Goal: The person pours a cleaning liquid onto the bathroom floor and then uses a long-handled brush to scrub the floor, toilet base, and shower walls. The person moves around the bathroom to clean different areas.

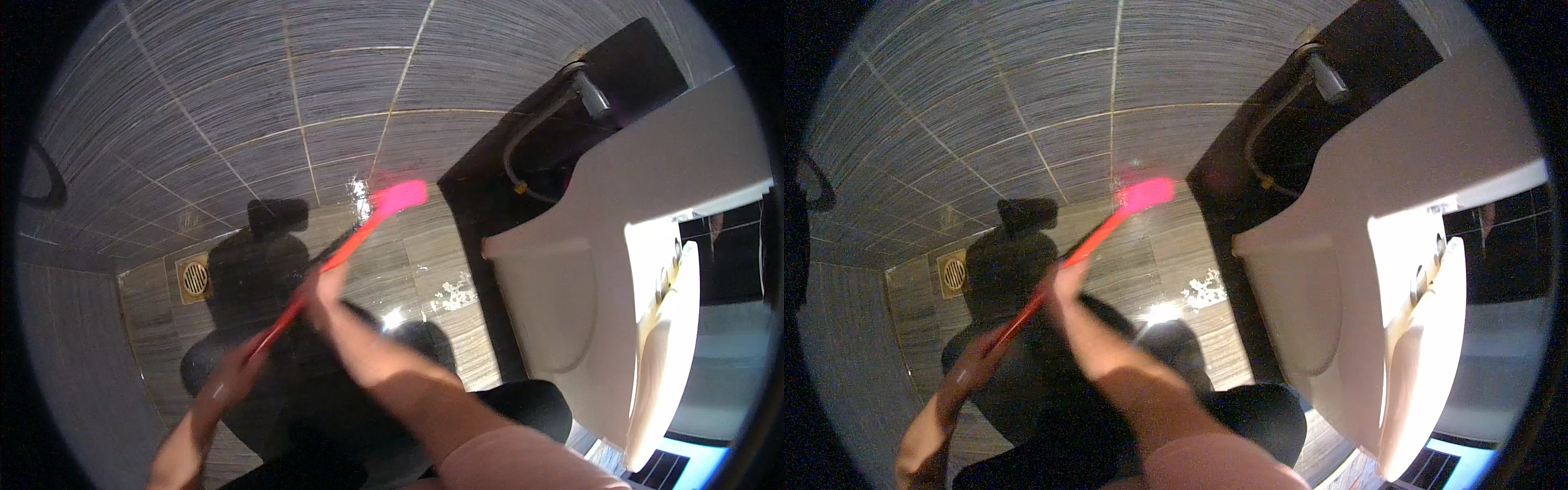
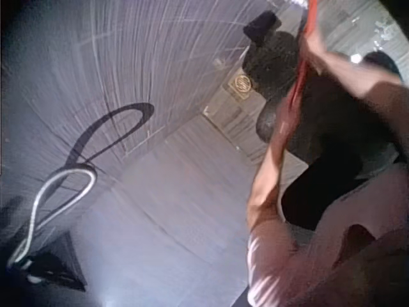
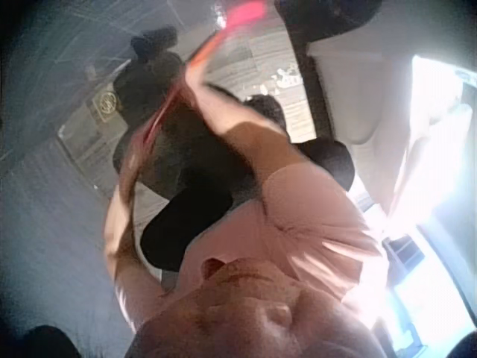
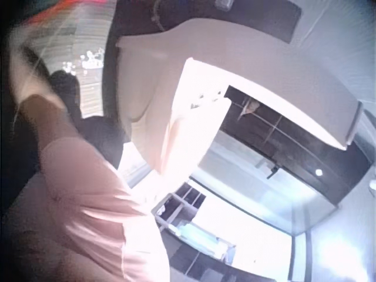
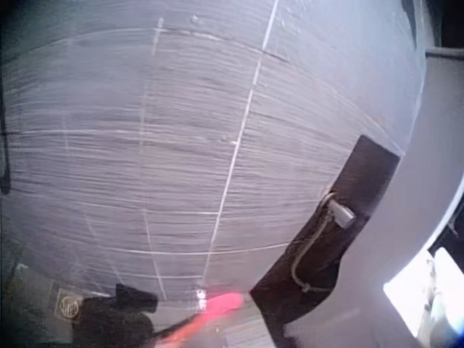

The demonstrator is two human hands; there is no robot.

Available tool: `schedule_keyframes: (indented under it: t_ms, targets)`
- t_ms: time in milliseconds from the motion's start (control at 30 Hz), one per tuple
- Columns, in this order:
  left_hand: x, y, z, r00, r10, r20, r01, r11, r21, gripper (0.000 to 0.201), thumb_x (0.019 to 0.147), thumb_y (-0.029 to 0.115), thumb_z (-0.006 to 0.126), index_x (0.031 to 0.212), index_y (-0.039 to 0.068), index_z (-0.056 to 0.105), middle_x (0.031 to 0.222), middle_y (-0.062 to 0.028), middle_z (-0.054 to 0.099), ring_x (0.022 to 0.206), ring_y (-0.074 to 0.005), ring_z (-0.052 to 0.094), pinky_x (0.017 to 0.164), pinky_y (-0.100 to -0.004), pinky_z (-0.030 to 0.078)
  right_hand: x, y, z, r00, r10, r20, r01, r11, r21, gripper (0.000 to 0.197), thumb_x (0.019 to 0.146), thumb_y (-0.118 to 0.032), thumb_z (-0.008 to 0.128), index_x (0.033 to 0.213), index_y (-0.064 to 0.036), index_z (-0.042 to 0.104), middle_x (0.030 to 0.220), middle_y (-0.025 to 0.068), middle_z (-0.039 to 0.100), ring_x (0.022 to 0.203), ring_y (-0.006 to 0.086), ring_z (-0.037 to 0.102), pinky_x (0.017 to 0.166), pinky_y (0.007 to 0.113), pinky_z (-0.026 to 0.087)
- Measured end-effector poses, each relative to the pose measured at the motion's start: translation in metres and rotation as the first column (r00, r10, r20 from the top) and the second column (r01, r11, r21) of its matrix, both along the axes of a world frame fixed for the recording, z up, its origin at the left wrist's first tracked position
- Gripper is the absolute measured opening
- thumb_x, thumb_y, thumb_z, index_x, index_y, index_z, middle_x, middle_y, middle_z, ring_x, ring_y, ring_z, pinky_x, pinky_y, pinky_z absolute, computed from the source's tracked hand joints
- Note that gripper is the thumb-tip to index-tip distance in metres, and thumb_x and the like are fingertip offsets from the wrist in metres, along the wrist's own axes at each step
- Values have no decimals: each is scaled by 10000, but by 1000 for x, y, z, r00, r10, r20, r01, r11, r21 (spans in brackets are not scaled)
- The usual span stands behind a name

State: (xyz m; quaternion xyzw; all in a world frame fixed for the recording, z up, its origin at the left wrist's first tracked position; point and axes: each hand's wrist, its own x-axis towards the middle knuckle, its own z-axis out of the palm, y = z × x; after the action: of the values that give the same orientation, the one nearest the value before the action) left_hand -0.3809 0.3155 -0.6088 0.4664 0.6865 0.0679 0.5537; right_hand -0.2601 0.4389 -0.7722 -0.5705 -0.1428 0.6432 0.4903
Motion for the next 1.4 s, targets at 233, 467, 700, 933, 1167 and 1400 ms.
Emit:
schedule_keyframes:
  t_ms: [233, 467, 700, 933, 1167, 1400]
  targets:
    - [-75, -111, 56, 822, 568, 33, -563, 820, -101, 340, 838, 86, 468, 1170, 126, 525, 592, 66, 397, 486, -45, 378, 442, -166, 303, -122, -99, 44, 926, 377, 28, -367, 914, -172, 648, 738, -3, 495, 1269, -63, 128, 997, 197, 439, 755, 290, 546, 565, 375, 473]
    - [53, 74, -32, 947, -161, -279, 253, 907, 336, 364, 842, 209, 503, 1203, 174, 471, 900, -198, 593, 809, -355, 584, 695, -393, 460, 74, 89, 54, 976, -208, -72, 191, 963, -188, 251, 780, 34, 334, 999, -88, 322, 670, 89, 439, 403, 156, 410, 314, 290, 367]
    - [-34, -92, 37, 982, 124, -140, -25, 829, 559, 419, 807, 137, 511, 1201, 5, 459, 1117, -153, 557, 997, -237, 555, 878, -304, 398, -45, -47, 129, 971, 57, -234, -48, 998, 43, 305, 740, 16, 444, 1022, -88, 396, 598, 22, 432, 415, 129, 431, 336, 285, 356]
    - [-1, 5, 24, 950, 7, -312, 58, 978, 200, 356, 812, 148, 513, 1135, 0, 508, 1016, -159, 605, 948, -230, 589, 812, -325, 441, -2, 25, 69, 962, -113, -250, 54, 971, -232, 268, 770, 12, 392, 1017, -91, 389, 568, 11, 394, 415, 127, 418, 339, 275, 334]
    - [3, -9, 59, 970, 110, -215, 35, 815, 578, 298, 778, 75, 510, 1062, -8, 546, 885, -150, 615, 808, -177, 591, 706, -301, 444, -27, -1, 129, 986, -81, -147, 107, 977, 182, 389, 683, 13, 489, 1056, -55, 402, 697, 55, 510, 625, 174, 524, 574, 315, 443]
    - [49, 32, 83, 914, -90, -396, 286, 834, 472, 278, 784, 116, 540, 1041, 10, 549, 788, -154, 608, 656, -189, 572, 643, -298, 449, 23, 44, 105, 902, -122, -413, 120, 992, -31, 250, 767, -11, 446, 997, -92, 390, 586, 22, 419, 403, 120, 409, 346, 268, 358]
